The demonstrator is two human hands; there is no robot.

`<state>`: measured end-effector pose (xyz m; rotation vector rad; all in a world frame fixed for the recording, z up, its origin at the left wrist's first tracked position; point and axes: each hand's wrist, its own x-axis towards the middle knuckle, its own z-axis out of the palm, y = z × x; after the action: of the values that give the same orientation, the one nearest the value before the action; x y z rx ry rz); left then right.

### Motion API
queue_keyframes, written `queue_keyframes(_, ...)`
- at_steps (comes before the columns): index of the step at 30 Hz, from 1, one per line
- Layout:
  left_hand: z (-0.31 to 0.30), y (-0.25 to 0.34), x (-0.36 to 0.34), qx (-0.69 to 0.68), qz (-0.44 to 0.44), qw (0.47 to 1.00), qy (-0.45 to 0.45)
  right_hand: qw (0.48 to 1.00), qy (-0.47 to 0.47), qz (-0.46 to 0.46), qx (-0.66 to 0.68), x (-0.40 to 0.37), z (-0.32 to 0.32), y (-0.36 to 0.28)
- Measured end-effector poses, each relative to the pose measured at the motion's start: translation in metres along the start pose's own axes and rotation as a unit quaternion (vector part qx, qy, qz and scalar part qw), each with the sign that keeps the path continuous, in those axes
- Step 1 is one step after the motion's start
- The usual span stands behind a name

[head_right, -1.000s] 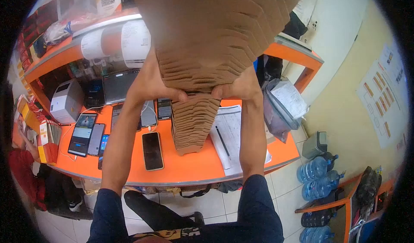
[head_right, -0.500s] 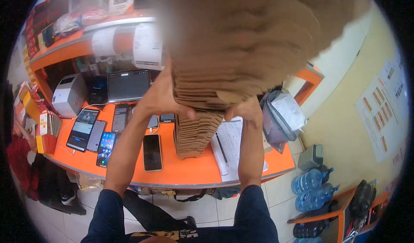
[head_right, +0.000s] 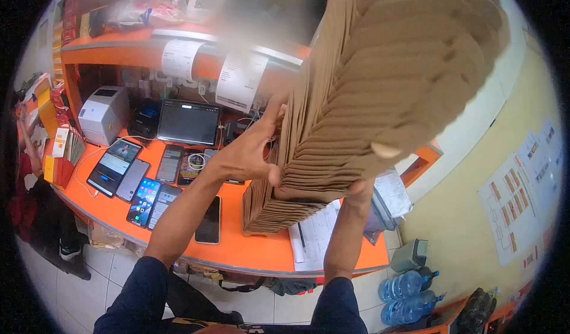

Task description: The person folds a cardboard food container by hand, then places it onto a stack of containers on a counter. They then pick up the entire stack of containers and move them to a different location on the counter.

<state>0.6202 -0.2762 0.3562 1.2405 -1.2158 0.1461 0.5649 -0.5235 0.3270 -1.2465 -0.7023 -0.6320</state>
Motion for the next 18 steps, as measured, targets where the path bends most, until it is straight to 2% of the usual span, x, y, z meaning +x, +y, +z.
queue_keyframes(7,0.005,-0.013,-0.009,-0.008,-0.013,0.999,0.046,0.998,0.050,-0.019,-0.038,0.010,0.019,0.002)
queue_keyframes(9,0.005,-0.015,-0.008,0.006,-0.008,0.999,0.050,0.997,-0.079,0.008,0.014,0.010,0.017,-0.003)
queue_keyframes(10,0.006,-0.015,-0.009,0.005,-0.011,0.999,0.049,0.997,-0.077,0.010,0.013,0.011,0.020,-0.005)
queue_keyframes(12,0.010,-0.014,-0.010,0.023,0.024,0.997,0.076,0.988,0.079,0.113,-0.068,0.013,0.025,-0.012)
queue_keyframes(13,0.010,-0.019,-0.010,0.015,0.020,0.997,0.073,0.987,0.086,0.116,-0.073,0.015,0.022,-0.007)
queue_keyframes(15,0.005,-0.034,-0.013,0.129,0.052,0.982,0.130,0.999,0.049,-0.008,-0.017,0.019,0.015,0.008)
queue_keyframes(16,0.002,-0.038,-0.017,0.189,0.081,0.964,0.169,0.996,0.077,-0.008,-0.041,0.020,0.032,0.000)
queue_keyframes(17,0.005,-0.042,-0.022,0.185,0.079,0.966,0.165,0.996,0.083,-0.007,-0.044,0.020,0.032,-0.004)
queue_keyframes(18,0.010,-0.044,-0.028,0.118,0.033,0.979,0.165,0.995,0.098,0.002,-0.032,0.021,0.032,-0.005)
